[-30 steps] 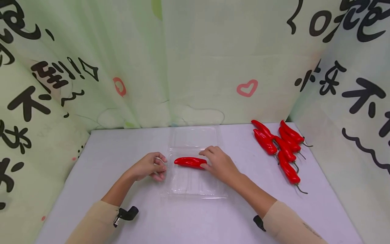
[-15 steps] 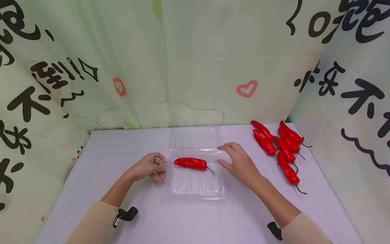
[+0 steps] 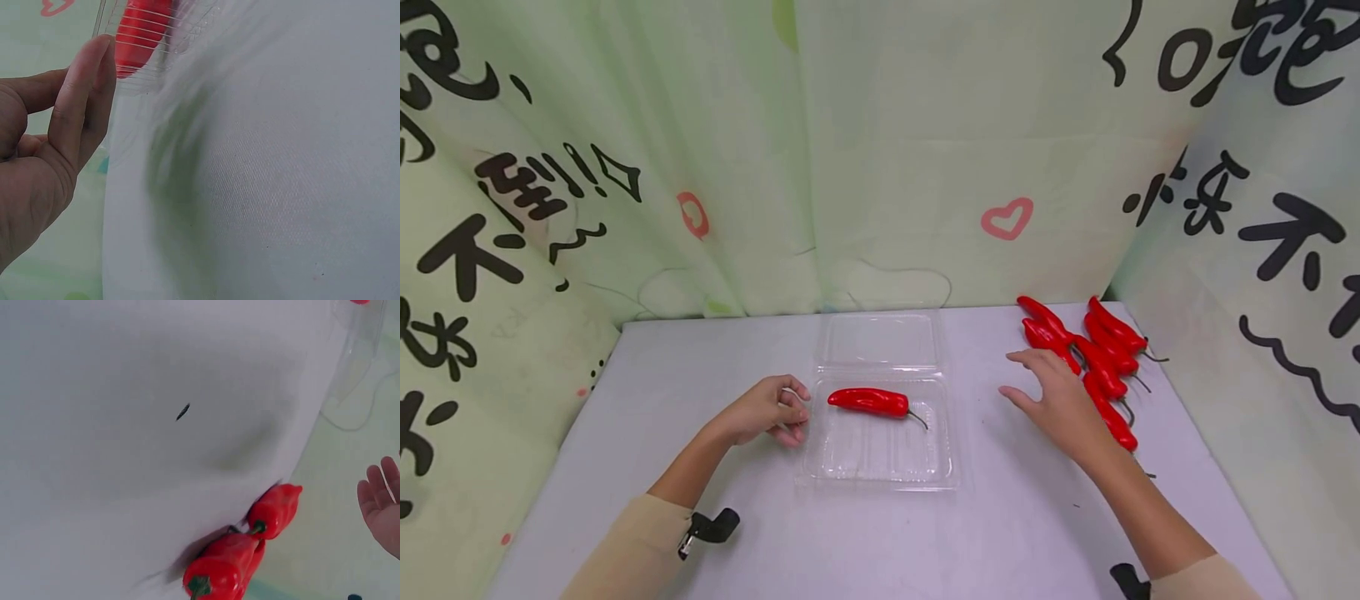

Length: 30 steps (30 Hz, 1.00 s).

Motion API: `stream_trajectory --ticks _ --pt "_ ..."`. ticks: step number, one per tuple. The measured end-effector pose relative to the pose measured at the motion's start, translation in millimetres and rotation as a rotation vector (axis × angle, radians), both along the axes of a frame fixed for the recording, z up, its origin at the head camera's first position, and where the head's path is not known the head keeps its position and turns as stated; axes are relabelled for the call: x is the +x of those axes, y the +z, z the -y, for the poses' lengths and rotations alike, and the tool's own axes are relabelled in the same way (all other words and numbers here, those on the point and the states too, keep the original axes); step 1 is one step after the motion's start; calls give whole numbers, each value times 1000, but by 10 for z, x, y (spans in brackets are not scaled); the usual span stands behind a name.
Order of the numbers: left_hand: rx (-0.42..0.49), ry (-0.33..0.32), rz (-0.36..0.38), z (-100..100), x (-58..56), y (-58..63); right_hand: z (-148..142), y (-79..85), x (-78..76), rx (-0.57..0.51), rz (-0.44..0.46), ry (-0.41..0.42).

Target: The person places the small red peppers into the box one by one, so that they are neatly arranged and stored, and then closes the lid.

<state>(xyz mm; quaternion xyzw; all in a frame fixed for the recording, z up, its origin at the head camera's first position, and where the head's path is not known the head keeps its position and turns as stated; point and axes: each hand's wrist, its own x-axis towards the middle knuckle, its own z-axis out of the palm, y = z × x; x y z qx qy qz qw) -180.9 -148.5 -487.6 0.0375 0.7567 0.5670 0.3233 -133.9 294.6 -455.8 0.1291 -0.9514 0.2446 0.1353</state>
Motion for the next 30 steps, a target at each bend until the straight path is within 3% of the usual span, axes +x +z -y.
stream_trajectory --ticks 18,30 --pt "30 -8 1 11 -5 8 -883 -60 189 26 283 -252" --pt "20 -7 -1 14 -4 9 -1137 -104 201 88 526 -281"
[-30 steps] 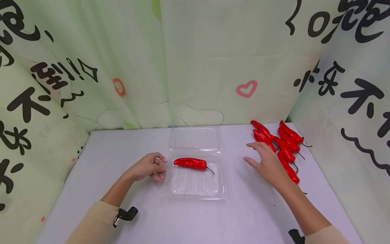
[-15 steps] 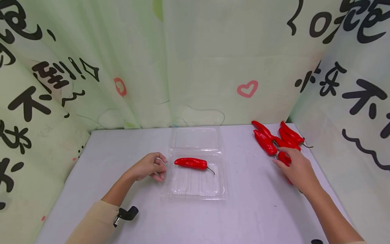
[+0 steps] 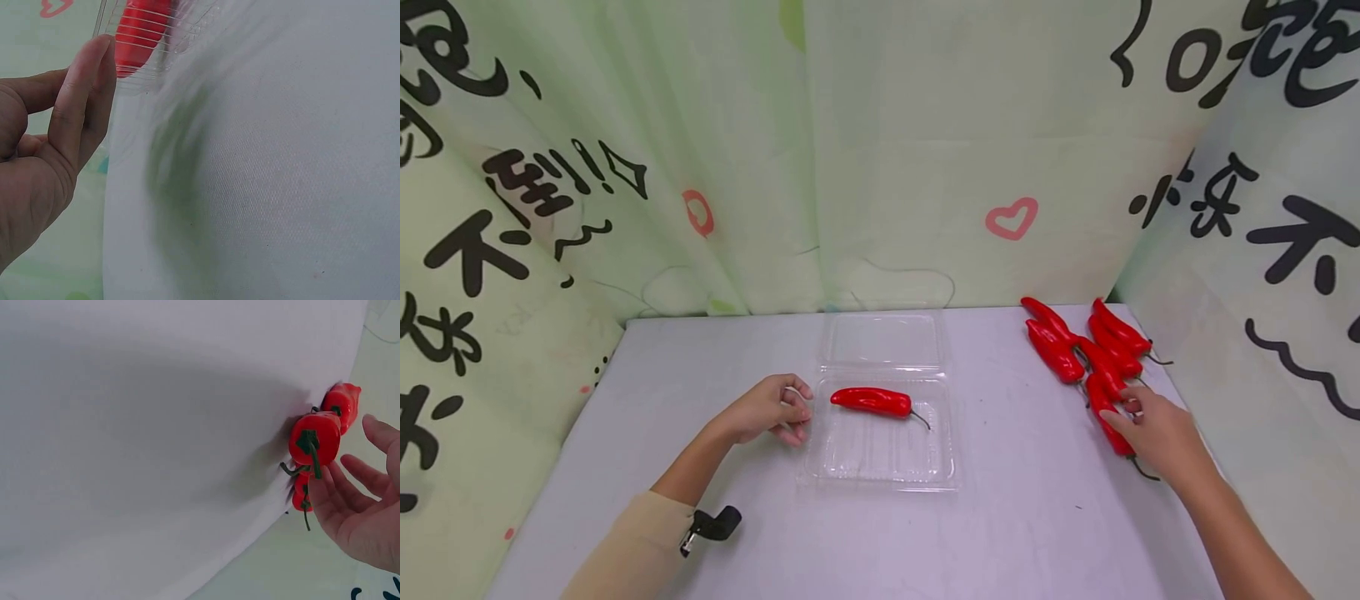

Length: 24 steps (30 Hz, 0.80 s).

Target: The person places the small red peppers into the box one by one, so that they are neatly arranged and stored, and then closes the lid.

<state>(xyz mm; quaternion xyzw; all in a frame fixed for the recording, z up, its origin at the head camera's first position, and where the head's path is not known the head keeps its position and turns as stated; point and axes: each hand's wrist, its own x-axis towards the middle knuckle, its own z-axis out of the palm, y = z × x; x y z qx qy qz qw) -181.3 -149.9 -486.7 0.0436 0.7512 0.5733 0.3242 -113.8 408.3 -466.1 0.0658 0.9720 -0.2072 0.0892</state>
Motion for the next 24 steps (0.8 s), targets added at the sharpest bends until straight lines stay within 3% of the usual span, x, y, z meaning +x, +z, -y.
stream_trajectory --ticks 8,17,24 --pt "-8 -2 -3 -16 -1 11 -61 -104 6 31 68 -28" --pt "-7 2 4 -16 6 17 -53 -178 51 17 49 -29" --pt "-8 5 7 -21 2 15 -61 -210 24 4 107 -54"
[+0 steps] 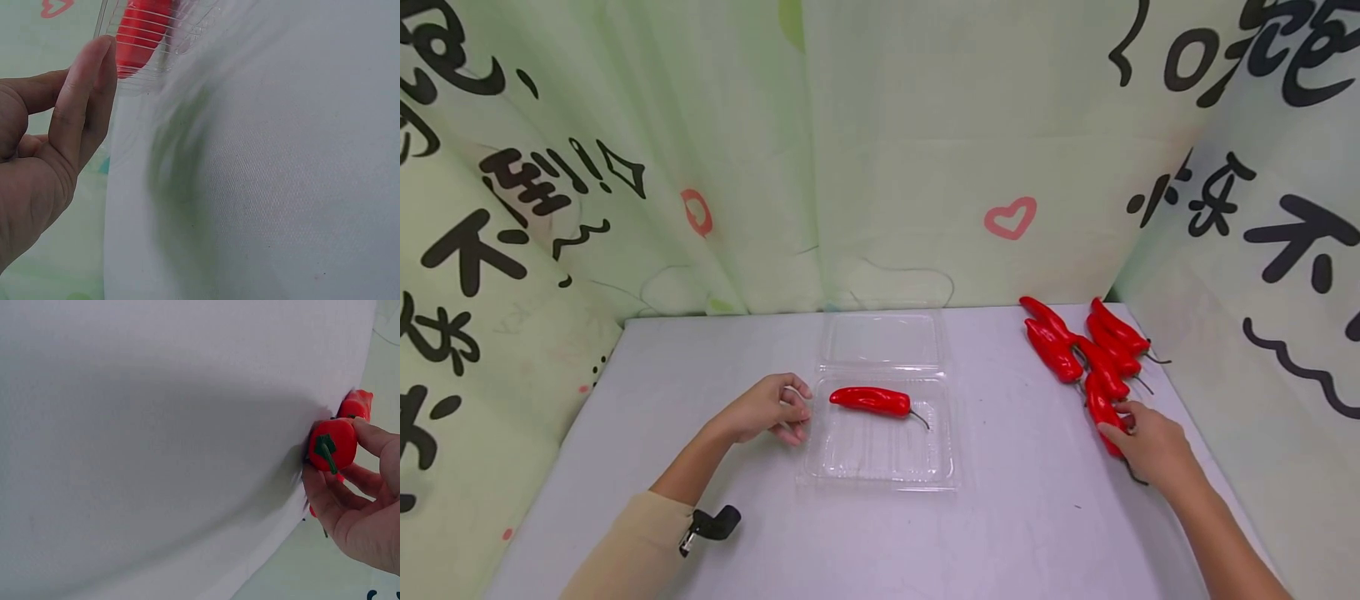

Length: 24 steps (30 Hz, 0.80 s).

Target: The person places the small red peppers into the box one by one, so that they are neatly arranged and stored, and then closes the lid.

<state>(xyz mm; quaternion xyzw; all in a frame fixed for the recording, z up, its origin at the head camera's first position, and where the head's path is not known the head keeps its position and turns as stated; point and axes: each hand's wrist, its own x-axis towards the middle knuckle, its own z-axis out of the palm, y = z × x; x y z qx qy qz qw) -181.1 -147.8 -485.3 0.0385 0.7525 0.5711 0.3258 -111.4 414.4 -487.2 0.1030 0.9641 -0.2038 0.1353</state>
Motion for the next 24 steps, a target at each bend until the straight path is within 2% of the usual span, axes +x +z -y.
stream_trajectory --ticks 15,24 --pt "0 -7 -7 2 6 25 24 -36 -44 -37 38 27" --pt "-5 -10 -10 2 8 23 2 -59 -52 -70 62 8"
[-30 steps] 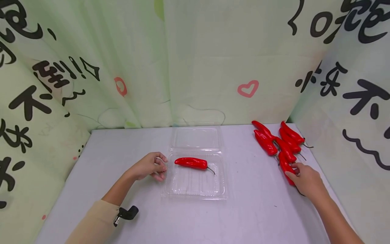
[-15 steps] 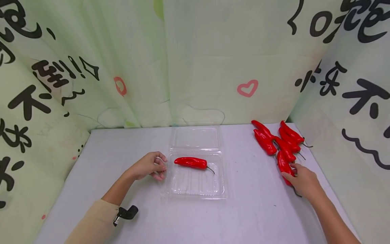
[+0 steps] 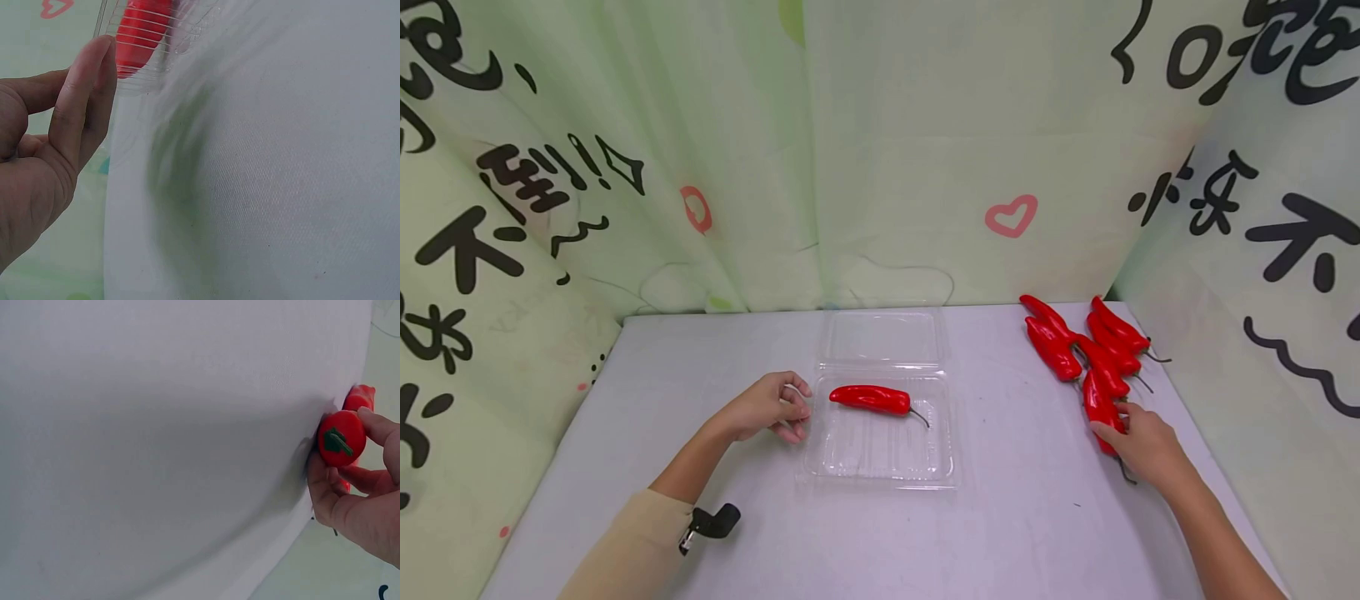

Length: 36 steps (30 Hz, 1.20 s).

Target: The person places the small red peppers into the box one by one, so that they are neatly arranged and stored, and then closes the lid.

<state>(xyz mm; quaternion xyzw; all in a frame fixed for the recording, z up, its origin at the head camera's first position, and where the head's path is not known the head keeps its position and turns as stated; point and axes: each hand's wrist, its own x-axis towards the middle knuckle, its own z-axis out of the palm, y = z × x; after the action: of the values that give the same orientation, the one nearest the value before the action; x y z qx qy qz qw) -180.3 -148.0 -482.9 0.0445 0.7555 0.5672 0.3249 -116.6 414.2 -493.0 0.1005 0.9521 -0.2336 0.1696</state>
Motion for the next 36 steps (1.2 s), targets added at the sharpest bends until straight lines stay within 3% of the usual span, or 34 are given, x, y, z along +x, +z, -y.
stream_trajectory --ticks 12,23,36 --pt "-14 -9 0 3 -12 -6 9 -25 123 -36 -218 15" --pt "-8 -7 12 8 -24 -22 48 95 119 -89 -196 -11" --pt "7 -12 4 8 -20 -30 201 189 91 -94 -311 42"
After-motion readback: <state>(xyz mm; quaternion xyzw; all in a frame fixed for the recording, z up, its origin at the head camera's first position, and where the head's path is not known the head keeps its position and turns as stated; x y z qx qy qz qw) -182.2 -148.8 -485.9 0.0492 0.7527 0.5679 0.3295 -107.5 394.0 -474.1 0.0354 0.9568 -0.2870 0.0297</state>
